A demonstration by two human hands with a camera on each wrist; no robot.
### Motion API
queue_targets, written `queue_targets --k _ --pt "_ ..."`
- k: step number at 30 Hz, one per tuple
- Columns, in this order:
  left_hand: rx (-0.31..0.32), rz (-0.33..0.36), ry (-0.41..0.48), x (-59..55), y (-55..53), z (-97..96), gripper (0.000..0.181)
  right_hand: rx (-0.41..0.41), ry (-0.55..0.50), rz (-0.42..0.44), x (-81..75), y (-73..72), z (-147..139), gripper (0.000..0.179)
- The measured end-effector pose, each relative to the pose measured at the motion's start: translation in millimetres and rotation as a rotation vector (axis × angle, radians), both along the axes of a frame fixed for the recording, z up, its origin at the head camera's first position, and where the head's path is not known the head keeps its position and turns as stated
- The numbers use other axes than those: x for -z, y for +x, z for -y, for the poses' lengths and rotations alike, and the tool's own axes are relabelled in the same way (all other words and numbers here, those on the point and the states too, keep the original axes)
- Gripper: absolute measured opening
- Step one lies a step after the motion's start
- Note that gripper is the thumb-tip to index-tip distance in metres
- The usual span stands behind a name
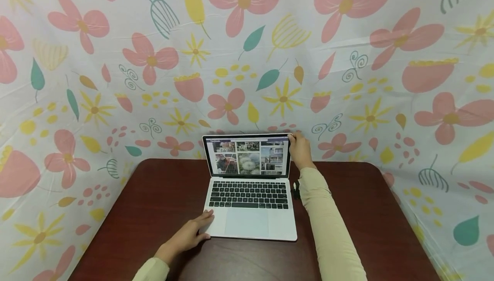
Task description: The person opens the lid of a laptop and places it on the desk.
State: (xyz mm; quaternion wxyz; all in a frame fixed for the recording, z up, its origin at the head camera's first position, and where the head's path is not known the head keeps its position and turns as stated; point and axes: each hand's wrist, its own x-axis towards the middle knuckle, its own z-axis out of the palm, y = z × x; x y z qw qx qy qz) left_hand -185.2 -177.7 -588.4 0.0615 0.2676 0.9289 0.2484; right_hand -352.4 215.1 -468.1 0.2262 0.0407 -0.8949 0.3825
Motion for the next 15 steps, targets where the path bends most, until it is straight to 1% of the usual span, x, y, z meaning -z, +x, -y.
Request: queue_targets --k 6,10,15 --pt "-0.001 0.006 0.008 -2.3 0.9 -0.6 0.056 0.013 -0.02 0.019 -0.9 -4.7 2 0.026" --pt "0.006 -0.005 0.015 -2.5 1.0 -0.1 0.056 0.022 -0.019 0.035 -1.1 -9.9 2 0.024" --pt "0.003 -0.007 0.014 0.3 0.9 -0.7 0.056 0.041 -0.004 0.014 -1.5 -17.1 3 0.024"
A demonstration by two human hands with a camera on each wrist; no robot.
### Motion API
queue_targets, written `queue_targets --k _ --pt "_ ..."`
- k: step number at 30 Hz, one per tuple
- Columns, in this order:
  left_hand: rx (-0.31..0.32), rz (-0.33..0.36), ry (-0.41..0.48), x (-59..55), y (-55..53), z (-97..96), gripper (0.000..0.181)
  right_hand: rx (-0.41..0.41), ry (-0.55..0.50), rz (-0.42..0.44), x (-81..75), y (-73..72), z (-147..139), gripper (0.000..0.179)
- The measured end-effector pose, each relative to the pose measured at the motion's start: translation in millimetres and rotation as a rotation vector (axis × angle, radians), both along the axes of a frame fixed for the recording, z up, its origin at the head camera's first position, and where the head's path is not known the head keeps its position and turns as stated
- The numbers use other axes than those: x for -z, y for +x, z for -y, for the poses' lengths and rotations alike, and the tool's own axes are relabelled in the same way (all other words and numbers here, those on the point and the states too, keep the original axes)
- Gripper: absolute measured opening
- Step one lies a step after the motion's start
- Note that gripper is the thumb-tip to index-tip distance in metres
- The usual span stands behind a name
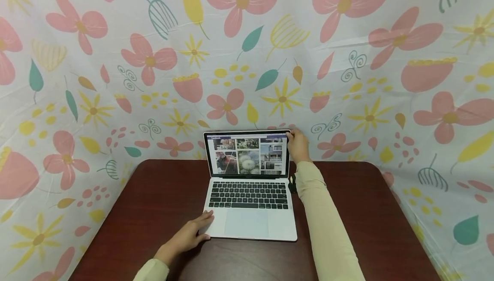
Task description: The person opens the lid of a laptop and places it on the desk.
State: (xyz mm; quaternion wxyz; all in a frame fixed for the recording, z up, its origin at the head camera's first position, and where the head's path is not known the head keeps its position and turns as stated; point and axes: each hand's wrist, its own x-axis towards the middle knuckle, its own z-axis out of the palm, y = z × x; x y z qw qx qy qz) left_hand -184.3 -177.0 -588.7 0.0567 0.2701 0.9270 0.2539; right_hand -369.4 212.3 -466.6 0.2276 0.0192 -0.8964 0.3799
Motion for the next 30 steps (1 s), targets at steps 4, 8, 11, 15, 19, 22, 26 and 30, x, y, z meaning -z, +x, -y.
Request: queue_targets --k 4,8,11,15,19,22,26,30 --pt "-0.006 0.013 -0.005 1.0 0.7 -1.6 0.057 0.038 0.007 -0.003 -1.0 -4.9 1 0.026" --pt "-0.004 0.008 0.006 0.4 0.5 -1.7 0.056 0.09 0.006 0.001 -1.8 -10.0 3 0.028" --pt "0.0 -0.001 0.008 0.4 0.7 -1.4 0.056 0.119 0.011 0.015 -2.0 -12.3 5 0.03" --pt "0.003 -0.003 0.013 0.4 2.3 -0.6 0.056 0.124 0.028 0.03 -1.3 -13.2 6 0.032" --pt "0.008 0.001 0.019 -0.3 2.8 -0.1 0.056 0.12 0.029 0.032 -2.4 -11.9 5 0.035" --pt "0.018 -0.014 0.015 -1.0 2.6 0.2 0.056 0.108 0.022 0.034 -2.6 -11.2 3 0.034" --pt "0.025 -0.039 0.008 -1.5 2.2 0.8 0.056 0.076 0.021 0.036 -0.7 -9.4 -2 0.034" --pt "0.021 -0.028 0.004 -1.7 2.5 1.0 0.056 0.044 0.037 0.008 0.7 -4.7 -6 0.032"
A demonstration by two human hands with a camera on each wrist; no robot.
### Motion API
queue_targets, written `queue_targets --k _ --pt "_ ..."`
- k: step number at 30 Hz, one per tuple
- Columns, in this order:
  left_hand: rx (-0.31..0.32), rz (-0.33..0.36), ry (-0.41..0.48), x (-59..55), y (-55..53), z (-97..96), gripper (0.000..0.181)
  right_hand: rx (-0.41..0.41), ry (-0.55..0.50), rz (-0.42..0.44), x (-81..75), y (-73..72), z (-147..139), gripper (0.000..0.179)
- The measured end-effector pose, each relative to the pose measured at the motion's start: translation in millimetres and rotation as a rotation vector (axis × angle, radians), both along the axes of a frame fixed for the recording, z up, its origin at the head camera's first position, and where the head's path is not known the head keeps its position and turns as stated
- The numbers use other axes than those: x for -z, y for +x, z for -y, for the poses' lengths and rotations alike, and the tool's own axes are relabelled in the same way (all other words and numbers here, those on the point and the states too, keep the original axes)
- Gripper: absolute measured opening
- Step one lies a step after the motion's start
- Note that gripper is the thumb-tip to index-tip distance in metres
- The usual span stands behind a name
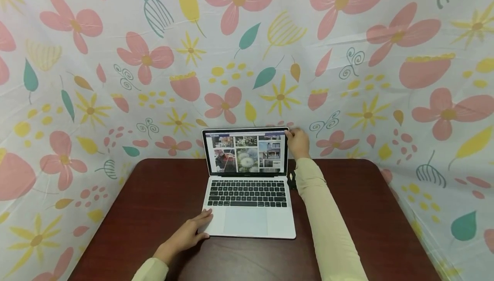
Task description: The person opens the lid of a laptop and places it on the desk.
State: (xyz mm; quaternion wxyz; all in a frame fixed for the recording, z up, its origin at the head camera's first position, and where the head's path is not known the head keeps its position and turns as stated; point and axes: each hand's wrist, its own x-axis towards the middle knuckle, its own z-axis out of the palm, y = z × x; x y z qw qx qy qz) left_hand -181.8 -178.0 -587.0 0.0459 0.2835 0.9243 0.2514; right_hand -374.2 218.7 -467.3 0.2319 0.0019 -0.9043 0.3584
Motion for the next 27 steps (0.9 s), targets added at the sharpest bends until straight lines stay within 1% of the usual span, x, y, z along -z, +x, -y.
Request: queue_targets --k 3,5,12,18,20,24,27 --pt "0.0 0.006 -0.003 0.3 1.3 -0.3 0.056 -0.023 0.017 -0.037 0.0 4.9 -2 0.029" --pt "0.001 0.007 -0.003 0.7 2.2 -0.3 0.056 -0.031 0.025 -0.046 -0.8 8.4 -3 0.028" --pt "0.014 -0.033 0.006 0.8 3.4 -1.6 0.056 -0.066 0.036 -0.032 -7.2 19.4 -5 0.027" --pt "0.011 -0.012 0.011 0.0 2.3 -1.8 0.056 -0.114 0.042 -0.05 -13.1 29.8 -6 0.023" --pt "0.013 -0.006 0.019 0.3 1.5 -1.7 0.056 -0.127 0.051 -0.031 -14.1 33.5 -7 0.021" --pt "0.01 0.006 0.025 2.2 -1.2 -0.9 0.056 -0.143 0.074 0.054 -16.2 39.9 -10 0.023" --pt "-0.003 0.035 0.028 3.0 -3.7 -0.3 0.057 -0.155 0.081 0.09 -16.8 44.8 -12 0.025"
